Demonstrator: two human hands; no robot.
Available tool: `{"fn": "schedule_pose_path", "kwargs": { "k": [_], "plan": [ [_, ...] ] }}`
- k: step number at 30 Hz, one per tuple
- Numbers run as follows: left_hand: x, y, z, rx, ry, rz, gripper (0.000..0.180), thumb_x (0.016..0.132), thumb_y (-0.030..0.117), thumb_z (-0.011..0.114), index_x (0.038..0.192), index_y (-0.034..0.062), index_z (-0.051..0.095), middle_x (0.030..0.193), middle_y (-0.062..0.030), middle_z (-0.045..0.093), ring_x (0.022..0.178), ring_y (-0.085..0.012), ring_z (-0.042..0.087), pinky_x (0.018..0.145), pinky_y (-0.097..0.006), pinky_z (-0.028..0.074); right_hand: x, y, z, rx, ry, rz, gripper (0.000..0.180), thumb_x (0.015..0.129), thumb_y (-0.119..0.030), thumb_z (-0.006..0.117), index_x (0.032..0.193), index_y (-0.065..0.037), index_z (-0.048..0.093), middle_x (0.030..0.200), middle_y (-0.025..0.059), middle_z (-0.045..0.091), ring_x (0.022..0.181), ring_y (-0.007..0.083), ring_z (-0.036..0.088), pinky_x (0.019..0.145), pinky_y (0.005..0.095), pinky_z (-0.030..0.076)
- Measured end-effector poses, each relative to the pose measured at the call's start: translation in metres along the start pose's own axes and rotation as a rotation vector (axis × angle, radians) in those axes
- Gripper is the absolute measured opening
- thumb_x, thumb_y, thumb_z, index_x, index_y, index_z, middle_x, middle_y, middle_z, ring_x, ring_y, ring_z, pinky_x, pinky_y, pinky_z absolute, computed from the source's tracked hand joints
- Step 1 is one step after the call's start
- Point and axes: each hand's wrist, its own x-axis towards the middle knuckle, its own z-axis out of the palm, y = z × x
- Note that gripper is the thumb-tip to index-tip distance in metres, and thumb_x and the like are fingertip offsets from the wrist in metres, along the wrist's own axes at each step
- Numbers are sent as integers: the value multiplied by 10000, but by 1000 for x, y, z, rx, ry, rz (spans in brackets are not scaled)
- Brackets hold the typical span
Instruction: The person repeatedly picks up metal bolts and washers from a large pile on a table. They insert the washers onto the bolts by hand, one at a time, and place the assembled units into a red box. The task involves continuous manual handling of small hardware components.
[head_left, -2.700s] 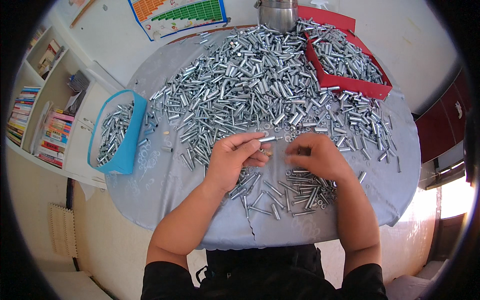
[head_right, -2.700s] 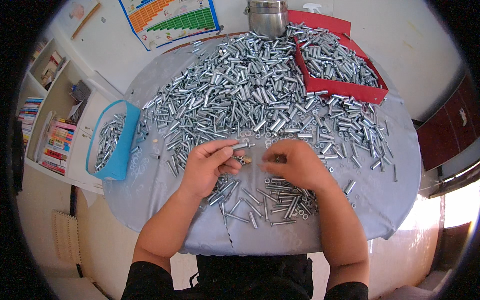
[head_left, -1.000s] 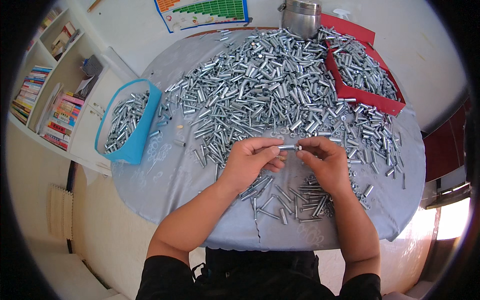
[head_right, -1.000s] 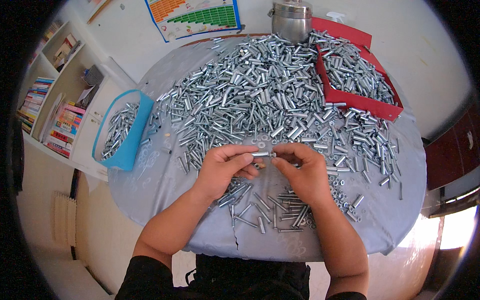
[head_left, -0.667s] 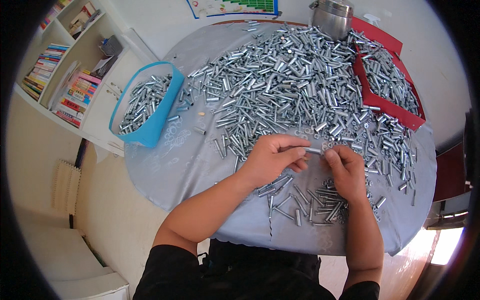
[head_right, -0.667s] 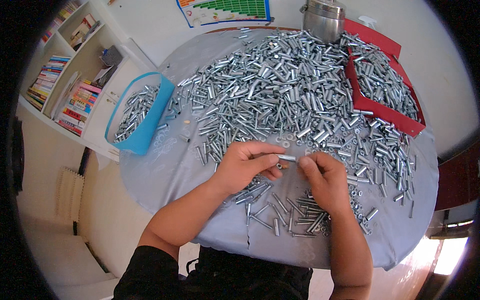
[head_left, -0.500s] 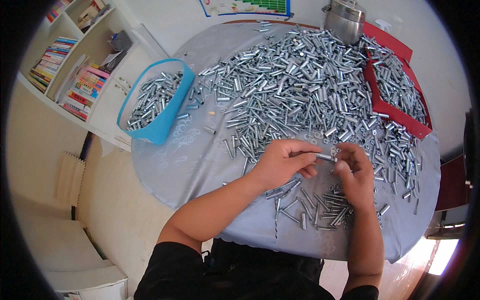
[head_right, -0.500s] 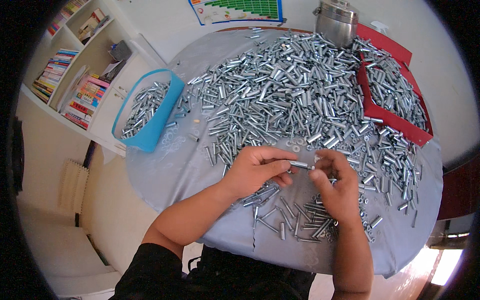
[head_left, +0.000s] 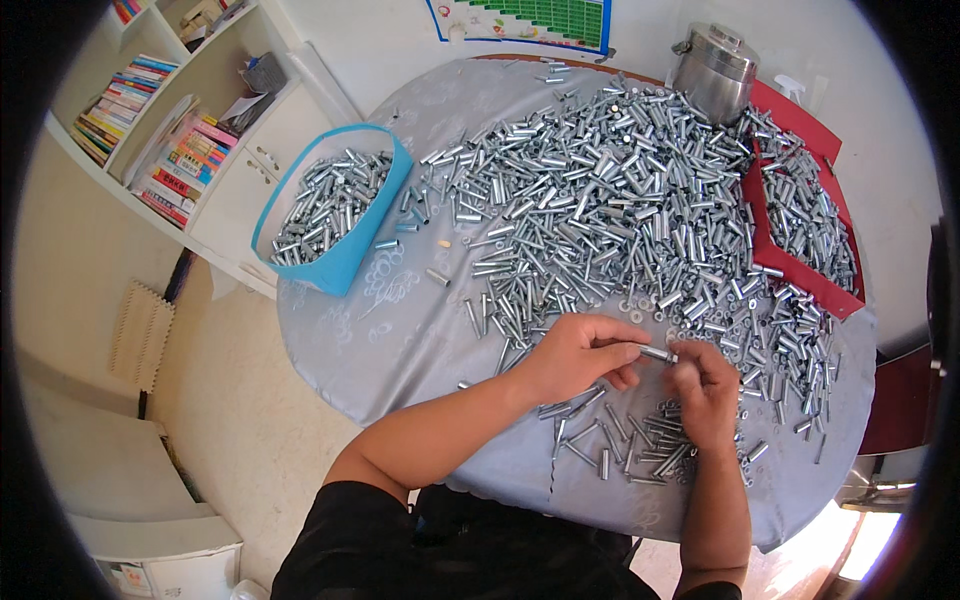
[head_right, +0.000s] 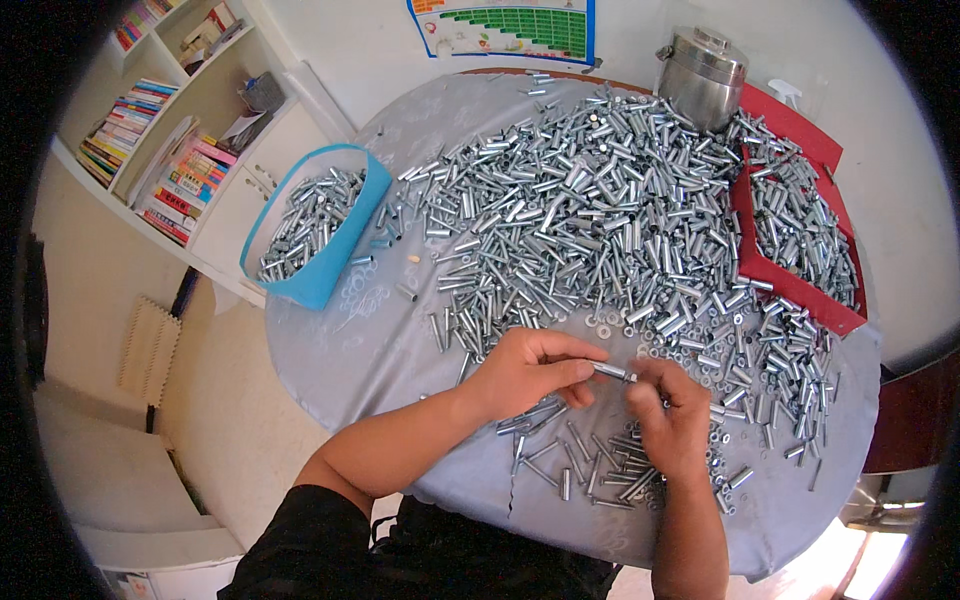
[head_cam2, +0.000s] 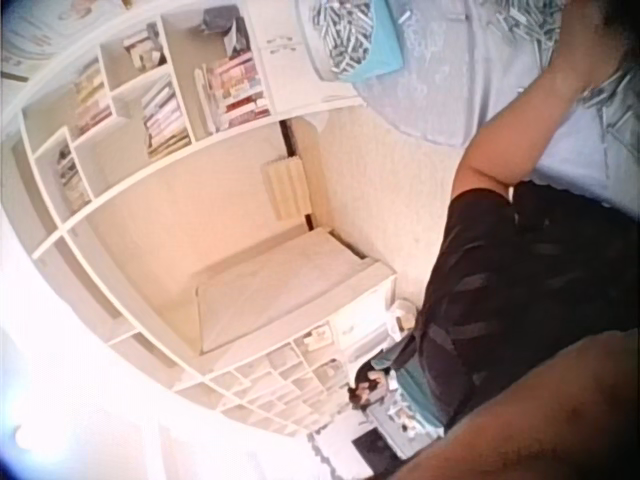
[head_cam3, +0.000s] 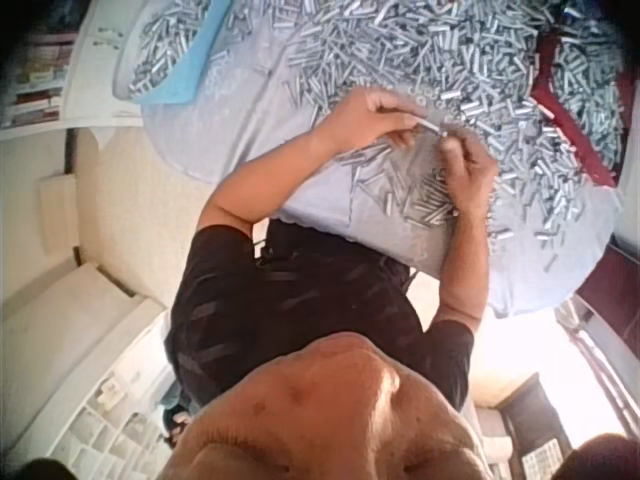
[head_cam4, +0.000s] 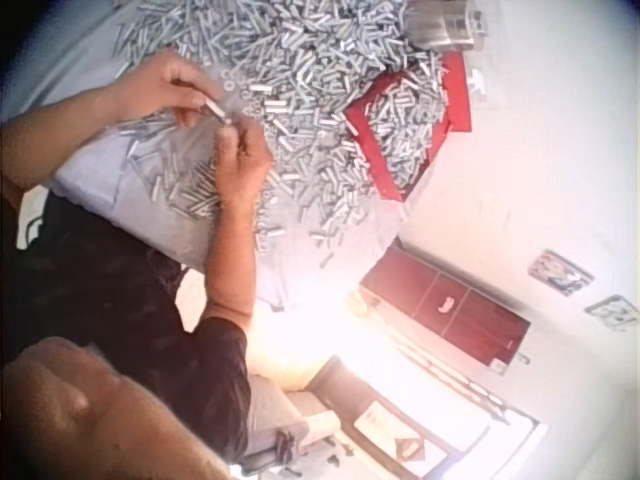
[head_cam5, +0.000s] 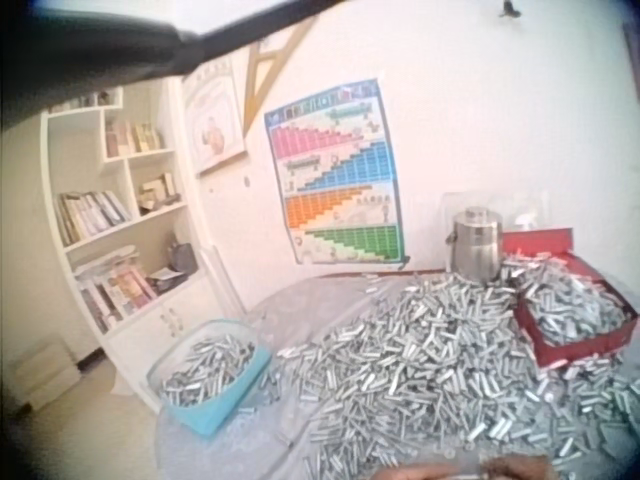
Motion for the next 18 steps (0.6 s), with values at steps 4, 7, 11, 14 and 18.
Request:
{"fn": "schedule_pose_path", "kwargs": {
  "k": [4, 7, 11, 14, 18],
  "plan": [
    [-2, 2, -2, -7, -5, -1, 244, 939, 65, 586, 1161, -21, 640, 946, -116, 704, 771, -168, 692, 670, -280, 572, 0, 16, -13, -111, -87, -43, 100, 822, -34, 665, 904, 7, 627, 756, 53, 622, 667, 123, 597, 613, 267, 474],
    [-2, 3, -1, -3, -39, -33, 241, 940, 65, 585, 1159, -17, 642, 931, -103, 702, 768, -167, 692, 659, -276, 569, -1, 18, -10, -4, -37, 1, 90, 813, -47, 677, 868, 3, 627, 744, 57, 626, 657, 126, 594, 605, 269, 467],
    [-4, 6, -4, -39, -20, -19, 239, 942, 71, 586, 1157, -15, 644, 927, -97, 699, 763, -164, 690, 653, -272, 567, -1, 5, -4, -123, -9, -99, 101, 851, -74, 647, 799, 10, 628, 664, 54, 611, 606, 119, 569, 575, 262, 445],
    [-4, 6, -4, -39, -31, -23, 240, 942, 75, 588, 1157, -15, 644, 933, -98, 699, 761, -164, 688, 654, -273, 568, -2, 10, -10, -26, -96, 56, 113, 857, -82, 642, 785, 6, 641, 638, 46, 605, 589, 120, 566, 563, 260, 443],
    [-3, 5, -3, -64, -23, -40, 240, 942, 76, 588, 1157, -17, 643, 946, -104, 701, 762, -164, 687, 660, -277, 573, -1, 10, 0, -9, -26, -14, 94, 858, -85, 636, 841, 7, 629, 714, 42, 620, 647, 115, 576, 598, 260, 453]
  ]
}}
